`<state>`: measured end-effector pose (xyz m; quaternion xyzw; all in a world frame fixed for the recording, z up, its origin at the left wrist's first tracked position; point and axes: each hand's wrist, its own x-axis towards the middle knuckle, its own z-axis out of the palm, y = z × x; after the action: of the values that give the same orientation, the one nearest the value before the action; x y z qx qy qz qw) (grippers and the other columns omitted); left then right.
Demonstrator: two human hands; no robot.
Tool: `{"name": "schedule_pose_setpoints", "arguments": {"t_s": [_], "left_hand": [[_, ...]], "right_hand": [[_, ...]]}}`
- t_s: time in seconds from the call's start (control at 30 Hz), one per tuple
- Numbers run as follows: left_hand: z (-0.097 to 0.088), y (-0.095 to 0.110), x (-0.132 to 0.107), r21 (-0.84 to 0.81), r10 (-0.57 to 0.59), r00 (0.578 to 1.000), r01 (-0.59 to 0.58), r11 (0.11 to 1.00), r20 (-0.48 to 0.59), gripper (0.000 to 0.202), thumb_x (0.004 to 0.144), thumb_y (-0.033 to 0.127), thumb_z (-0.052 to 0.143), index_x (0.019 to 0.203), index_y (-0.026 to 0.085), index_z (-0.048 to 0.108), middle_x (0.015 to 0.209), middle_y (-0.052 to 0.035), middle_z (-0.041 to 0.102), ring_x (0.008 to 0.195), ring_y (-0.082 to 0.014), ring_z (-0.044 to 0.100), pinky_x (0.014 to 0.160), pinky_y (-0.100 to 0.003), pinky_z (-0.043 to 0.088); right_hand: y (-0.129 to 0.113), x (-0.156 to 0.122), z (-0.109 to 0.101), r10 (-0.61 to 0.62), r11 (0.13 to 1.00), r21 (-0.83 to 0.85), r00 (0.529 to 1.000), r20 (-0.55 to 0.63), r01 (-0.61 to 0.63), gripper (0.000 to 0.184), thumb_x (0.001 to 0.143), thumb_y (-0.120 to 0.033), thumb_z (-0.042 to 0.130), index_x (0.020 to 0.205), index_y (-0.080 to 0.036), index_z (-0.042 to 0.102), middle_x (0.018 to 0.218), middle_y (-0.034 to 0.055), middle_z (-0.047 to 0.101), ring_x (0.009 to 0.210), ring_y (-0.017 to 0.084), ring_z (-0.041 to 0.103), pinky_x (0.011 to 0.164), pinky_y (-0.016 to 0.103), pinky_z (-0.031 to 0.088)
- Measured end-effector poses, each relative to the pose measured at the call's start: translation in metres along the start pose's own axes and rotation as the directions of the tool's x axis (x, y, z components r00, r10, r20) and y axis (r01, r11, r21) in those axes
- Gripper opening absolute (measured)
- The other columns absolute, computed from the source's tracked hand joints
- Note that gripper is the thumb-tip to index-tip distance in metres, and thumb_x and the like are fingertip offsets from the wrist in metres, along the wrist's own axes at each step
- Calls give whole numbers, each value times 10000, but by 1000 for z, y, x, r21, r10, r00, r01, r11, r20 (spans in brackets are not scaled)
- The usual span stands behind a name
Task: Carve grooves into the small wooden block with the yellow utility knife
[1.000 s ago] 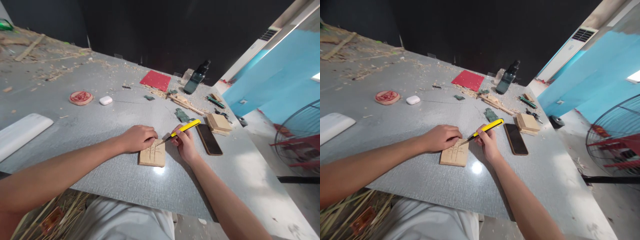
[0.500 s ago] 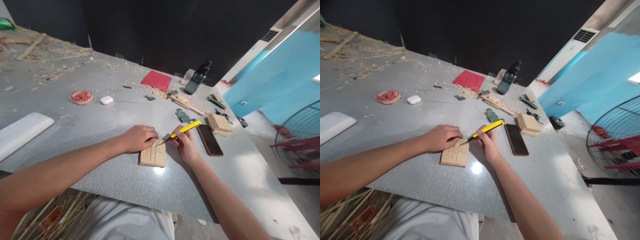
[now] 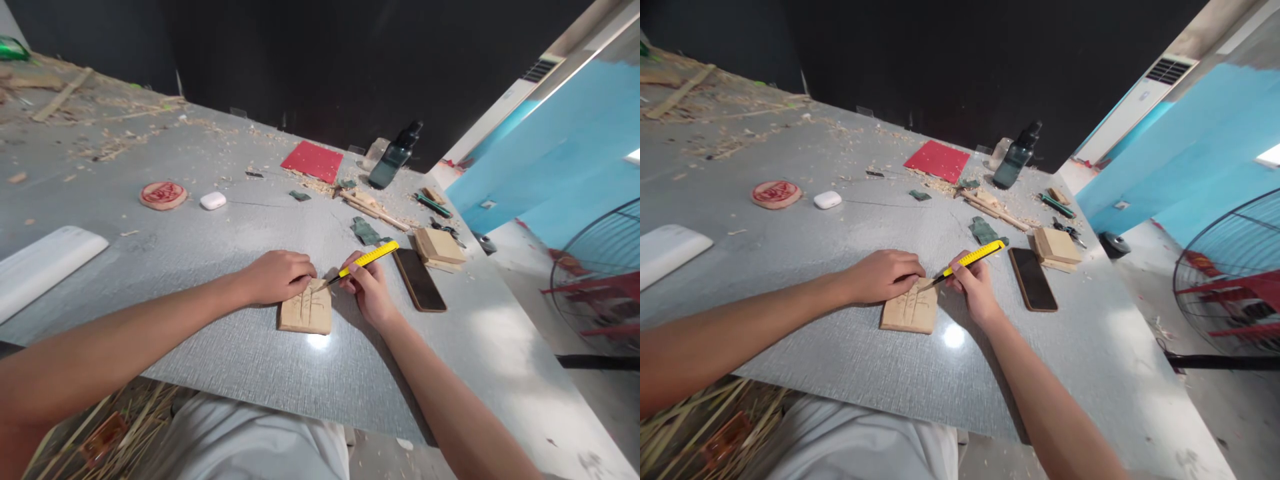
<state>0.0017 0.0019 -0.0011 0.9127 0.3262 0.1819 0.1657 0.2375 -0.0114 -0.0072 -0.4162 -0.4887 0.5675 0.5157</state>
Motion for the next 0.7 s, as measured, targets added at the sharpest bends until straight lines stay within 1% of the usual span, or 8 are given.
{"name": "schedule_pose_setpoints", "arguments": {"t_s": [0.13, 0.23, 0.33, 0.43, 0.57, 0.7], "left_hand": [[0, 0, -1, -8, 1, 1000, -1, 1000, -2, 261, 1028, 248, 466, 1101, 212, 714, 1052, -37, 712, 980, -185, 672, 864, -327, 487], [0, -1, -1, -13, 2, 1000, -2, 1000, 2, 264, 1035, 257, 460, 1106, 214, 710, 1055, -37, 711, 980, -184, 671, 870, -323, 483], [0, -1, -1, -5, 0, 1000, 0, 1000, 6, 265, 1037, 258, 454, 1109, 214, 706, 1056, -34, 710, 983, -186, 670, 876, -325, 481], [0, -1, -1, -6, -3, 1000, 3, 1000, 2, 265, 1034, 258, 459, 1113, 214, 708, 1055, -35, 709, 983, -186, 670, 871, -327, 485], [0, -1, -1, -18, 1, 1000, -1, 1000, 2, 270, 1033, 260, 457, 1107, 213, 713, 1051, -38, 709, 980, -183, 672, 857, -326, 489], [0, -1, -1, -13, 1, 1000, -1, 1000, 6, 269, 1033, 257, 457, 1108, 212, 711, 1054, -37, 711, 983, -185, 671, 868, -328, 485]], "right_hand": [[1, 1, 0, 1, 1000, -6, 1000, -20, -1, 183, 819, -340, 732, 759, -193, 640, 567, -7, 589, 457, 84, 402, 449, 218, 245], [1, 1, -1, 1, 1000, 6, 999, -42, 0, 175, 815, -324, 719, 748, -196, 621, 553, -21, 558, 460, 86, 426, 447, 215, 244], [0, 1, 0, -1, 1000, 15, 999, -40, 2, 179, 796, -325, 735, 750, -193, 623, 582, -24, 554, 480, 86, 466, 454, 214, 250], [0, 0, 1, 4, 1000, 12, 1000, -26, -3, 188, 787, -329, 748, 744, -189, 630, 591, -16, 565, 481, 85, 451, 458, 219, 256], [0, 1, 1, 4, 1000, 11, 999, -45, -3, 183, 804, -321, 724, 736, -196, 609, 547, -29, 532, 458, 82, 403, 449, 219, 243], [0, 1, 0, -2, 1000, 16, 999, -47, 2, 188, 807, -328, 719, 739, -198, 601, 575, -29, 530, 469, 83, 422, 450, 218, 249]]}}
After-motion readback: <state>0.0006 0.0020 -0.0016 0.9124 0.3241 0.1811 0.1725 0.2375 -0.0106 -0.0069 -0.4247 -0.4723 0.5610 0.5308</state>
